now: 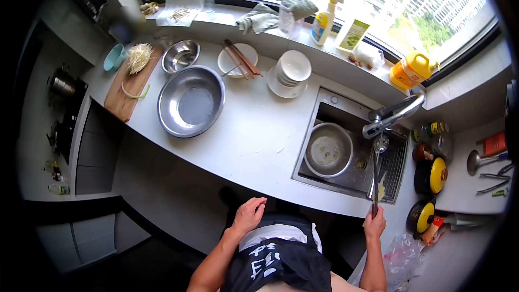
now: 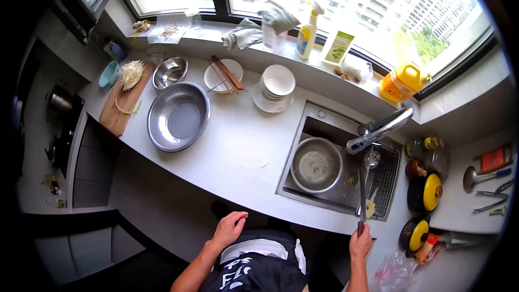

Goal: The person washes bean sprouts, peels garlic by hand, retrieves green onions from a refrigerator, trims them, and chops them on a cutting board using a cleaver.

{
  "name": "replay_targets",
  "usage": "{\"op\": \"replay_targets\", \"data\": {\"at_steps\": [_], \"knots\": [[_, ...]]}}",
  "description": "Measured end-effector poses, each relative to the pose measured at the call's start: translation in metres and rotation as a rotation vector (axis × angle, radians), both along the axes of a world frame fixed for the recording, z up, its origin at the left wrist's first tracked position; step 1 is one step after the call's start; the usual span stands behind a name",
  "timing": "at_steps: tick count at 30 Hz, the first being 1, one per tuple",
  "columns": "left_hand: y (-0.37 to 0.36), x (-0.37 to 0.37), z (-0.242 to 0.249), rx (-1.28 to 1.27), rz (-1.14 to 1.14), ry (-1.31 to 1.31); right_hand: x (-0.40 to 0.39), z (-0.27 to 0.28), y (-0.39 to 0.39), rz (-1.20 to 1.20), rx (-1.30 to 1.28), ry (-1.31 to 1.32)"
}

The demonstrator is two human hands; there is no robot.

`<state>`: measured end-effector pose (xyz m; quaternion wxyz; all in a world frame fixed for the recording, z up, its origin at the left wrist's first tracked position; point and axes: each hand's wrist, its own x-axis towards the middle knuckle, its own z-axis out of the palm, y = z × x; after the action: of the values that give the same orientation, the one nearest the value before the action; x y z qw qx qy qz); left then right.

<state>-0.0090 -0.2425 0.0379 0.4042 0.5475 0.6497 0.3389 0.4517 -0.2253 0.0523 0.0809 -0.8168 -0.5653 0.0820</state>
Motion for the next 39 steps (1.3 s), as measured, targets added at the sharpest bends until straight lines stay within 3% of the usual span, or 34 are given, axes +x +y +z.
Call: {"op": "replay_targets", "data": {"at_steps": [5,8,11,14,17,18,20,21,24,28,29,32,34,36,39], "knots": [[-0.019,-0.083,0.0,0.001,0.025,-0.144,-0.183,0.006,-0.014,0.303,0.115,0.191],[-0.024,-0.132,0.003,-0.154,0.0,-0.483,-0.299,0.011,-0.014,0.467,0.126,0.339],[-0.022,-0.172,0.032,-0.194,-0.031,-0.651,-0.401,0.025,-0.008,0.654,0.156,0.452],[-0.02,-0.196,0.043,-0.046,0.143,-0.91,-0.487,0.044,-0.001,0.807,0.238,0.557],[-0.018,-0.243,0.072,-0.024,0.215,-0.698,-0.555,0.061,0.005,0.972,0.265,0.622],[-0.017,-0.253,0.083,0.065,0.371,-0.56,-0.573,0.065,0.009,1.017,0.266,0.615],[-0.019,-0.279,0.085,0.163,0.443,-0.301,-0.61,0.07,0.021,1.107,0.297,0.634],[-0.013,-0.293,0.096,0.251,0.496,-0.303,-0.625,0.07,0.026,1.132,0.253,0.637],[-0.005,-0.333,0.081,0.167,0.496,-0.062,-0.683,0.068,0.045,1.095,0.229,0.603],[0.039,-0.391,0.089,0.366,0.51,-0.01,-0.749,0.061,0.084,1.101,0.223,0.731],[0.047,-0.409,0.091,0.321,0.466,-0.058,-0.758,0.061,0.095,1.065,0.137,0.789],[0.068,-0.459,0.11,0.301,0.321,-0.168,-0.788,0.071,0.126,1.075,0.228,0.875],[0.079,-0.491,0.106,0.481,0.27,-0.261,-0.801,0.084,0.137,1.032,0.143,0.936],[0.087,-0.514,0.096,0.43,0.385,-0.497,-0.812,0.099,0.142,0.909,0.011,0.946],[0.12,-0.557,0.064,0.276,0.517,-0.326,-0.832,0.121,0.15,0.899,0.096,0.939]]}}
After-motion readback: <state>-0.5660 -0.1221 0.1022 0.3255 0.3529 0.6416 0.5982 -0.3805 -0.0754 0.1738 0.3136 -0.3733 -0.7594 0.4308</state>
